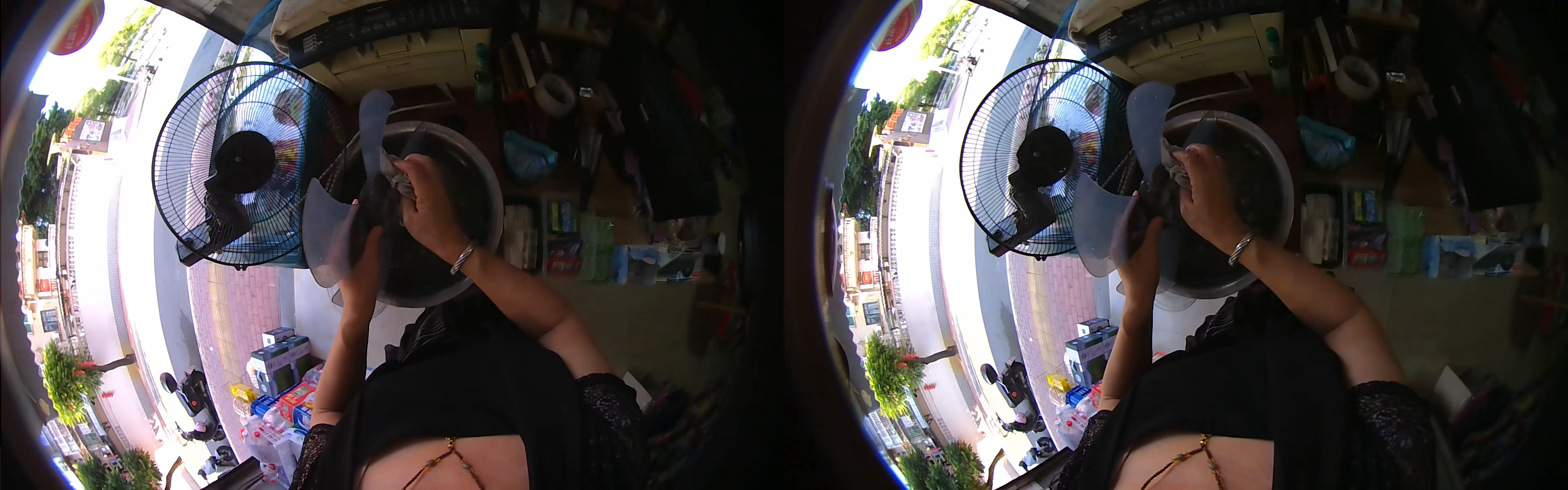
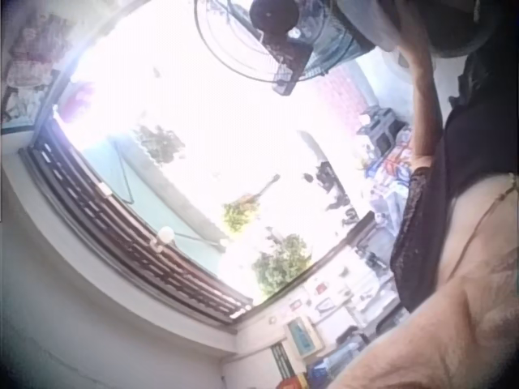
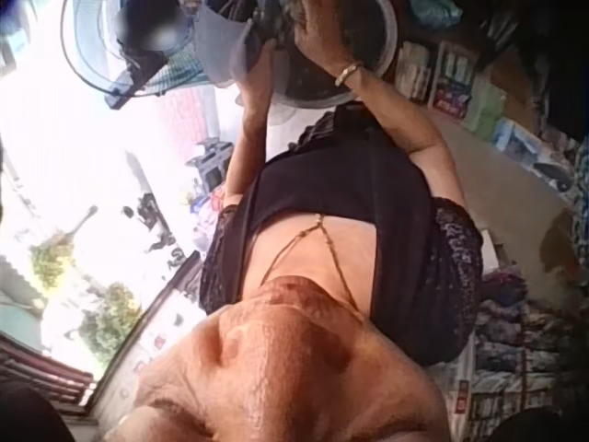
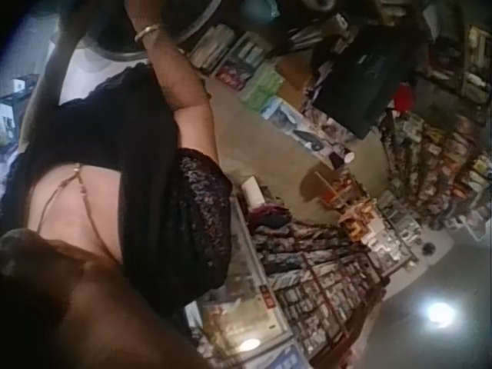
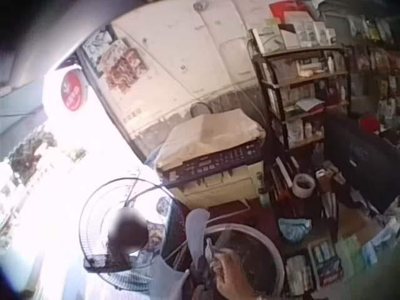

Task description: The person wipes the blades of a standing fan with a cloth. They rotate the fan blade assembly to access each blade and wipe it thoroughly. The task is performed over a metal basin, likely to catch drips.

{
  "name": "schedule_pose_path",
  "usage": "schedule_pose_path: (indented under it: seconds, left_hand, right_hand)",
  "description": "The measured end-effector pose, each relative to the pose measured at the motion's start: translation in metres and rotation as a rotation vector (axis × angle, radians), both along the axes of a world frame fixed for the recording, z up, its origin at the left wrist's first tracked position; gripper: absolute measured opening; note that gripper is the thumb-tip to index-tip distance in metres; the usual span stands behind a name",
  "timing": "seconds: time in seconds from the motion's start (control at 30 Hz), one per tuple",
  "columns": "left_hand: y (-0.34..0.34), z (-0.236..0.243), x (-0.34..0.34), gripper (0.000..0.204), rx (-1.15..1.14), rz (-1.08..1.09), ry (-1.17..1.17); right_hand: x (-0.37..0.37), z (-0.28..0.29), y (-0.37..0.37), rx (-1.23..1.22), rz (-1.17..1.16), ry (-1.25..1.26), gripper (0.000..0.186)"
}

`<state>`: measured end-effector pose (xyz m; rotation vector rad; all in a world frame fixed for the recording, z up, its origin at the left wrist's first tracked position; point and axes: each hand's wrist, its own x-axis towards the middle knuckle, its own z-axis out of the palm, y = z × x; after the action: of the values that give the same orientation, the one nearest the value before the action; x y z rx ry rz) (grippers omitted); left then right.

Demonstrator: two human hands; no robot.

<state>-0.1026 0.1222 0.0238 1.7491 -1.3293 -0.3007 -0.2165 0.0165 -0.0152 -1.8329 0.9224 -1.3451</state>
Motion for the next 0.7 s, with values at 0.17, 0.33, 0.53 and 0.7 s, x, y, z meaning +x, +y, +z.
schedule_pose_path:
  seconds: [0.17, 0.33, 0.53, 0.7]
  left_hand:
    - [0.000, -0.008, 0.014, 0.046, -0.006, 0.059, 0.272]
    - [0.006, -0.005, 0.016, 0.047, 0.028, 0.105, 0.362]
    - [0.007, -0.007, 0.018, 0.046, 0.031, 0.123, 0.351]
    - [0.006, -0.003, 0.017, 0.045, 0.020, 0.075, 0.421]
  right_hand:
    - [0.005, -0.010, 0.041, 0.043, 0.130, -0.076, 0.053]
    - [0.013, -0.047, 0.022, 0.252, 0.064, -0.130, 0.039]
    - [0.005, -0.087, -0.003, 0.460, -0.064, -0.081, 0.030]
    - [0.007, -0.079, -0.019, 0.331, 0.153, 0.109, 0.023]
